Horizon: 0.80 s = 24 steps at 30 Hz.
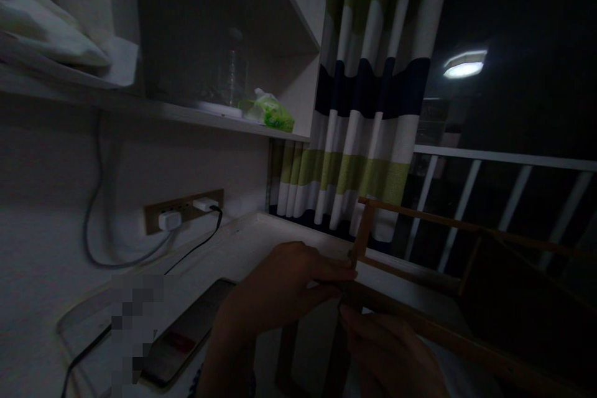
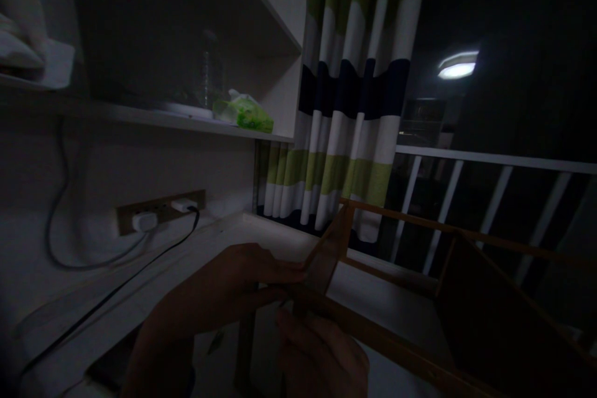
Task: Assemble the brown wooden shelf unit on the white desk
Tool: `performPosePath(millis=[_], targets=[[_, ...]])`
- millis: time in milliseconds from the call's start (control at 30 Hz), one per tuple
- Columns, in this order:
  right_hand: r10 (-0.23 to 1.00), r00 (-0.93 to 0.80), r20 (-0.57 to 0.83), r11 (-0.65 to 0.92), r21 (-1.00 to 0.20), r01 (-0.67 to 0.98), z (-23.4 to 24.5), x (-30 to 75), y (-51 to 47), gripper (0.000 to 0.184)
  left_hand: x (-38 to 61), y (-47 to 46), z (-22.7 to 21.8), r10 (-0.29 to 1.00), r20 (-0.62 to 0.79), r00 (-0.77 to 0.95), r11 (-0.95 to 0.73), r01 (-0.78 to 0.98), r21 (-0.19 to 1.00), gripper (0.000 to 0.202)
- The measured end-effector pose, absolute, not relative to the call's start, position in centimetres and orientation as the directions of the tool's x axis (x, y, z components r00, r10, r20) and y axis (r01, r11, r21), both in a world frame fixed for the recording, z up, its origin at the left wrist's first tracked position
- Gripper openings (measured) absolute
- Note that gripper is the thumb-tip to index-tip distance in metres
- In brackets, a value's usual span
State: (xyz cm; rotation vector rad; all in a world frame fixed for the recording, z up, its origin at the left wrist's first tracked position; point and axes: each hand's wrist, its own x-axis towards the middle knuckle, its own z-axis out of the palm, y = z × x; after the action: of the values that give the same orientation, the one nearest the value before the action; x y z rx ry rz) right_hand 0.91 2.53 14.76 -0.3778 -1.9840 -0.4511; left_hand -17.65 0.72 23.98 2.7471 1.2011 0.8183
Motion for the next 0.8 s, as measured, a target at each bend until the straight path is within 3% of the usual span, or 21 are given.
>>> performPosePath(millis=[100,267,400,600,800], targets=[[0.009,-0.467,0.884,0.874,0.22,0.433,15.1,1.3,2.8,0.011,-17.7,0.7,23.9,0.687,0.462,0.561,-0.7,0.682,0.213,0.034],[0.087,-0.436,0.896,0.885,0.131,0.447,15.2,1.2,2.5,0.015,-17.8,0.7,24.0,0.692,0.451,0.564,-0.698,0.683,0.217,0.034],[0.06,-0.44,0.896,0.899,0.142,0.413,15.1,1.0,2.4,0.014,-17.7,0.7,24.1,0.689,0.453,0.566,-0.704,0.671,0.231,0.034],[0.078,-0.267,0.96,0.908,0.042,0.417,14.7,0.2,2.1,0.015,-17.6,0.6,24.2,0.687,0.457,0.565,-0.706,0.669,0.235,0.032],[0.062,-0.384,0.921,0.906,0.11,0.41,15.2,0.7,2.2,0.026,-17.6,0.6,24.1,0.691,0.451,0.565,-0.702,0.673,0.233,0.033]])
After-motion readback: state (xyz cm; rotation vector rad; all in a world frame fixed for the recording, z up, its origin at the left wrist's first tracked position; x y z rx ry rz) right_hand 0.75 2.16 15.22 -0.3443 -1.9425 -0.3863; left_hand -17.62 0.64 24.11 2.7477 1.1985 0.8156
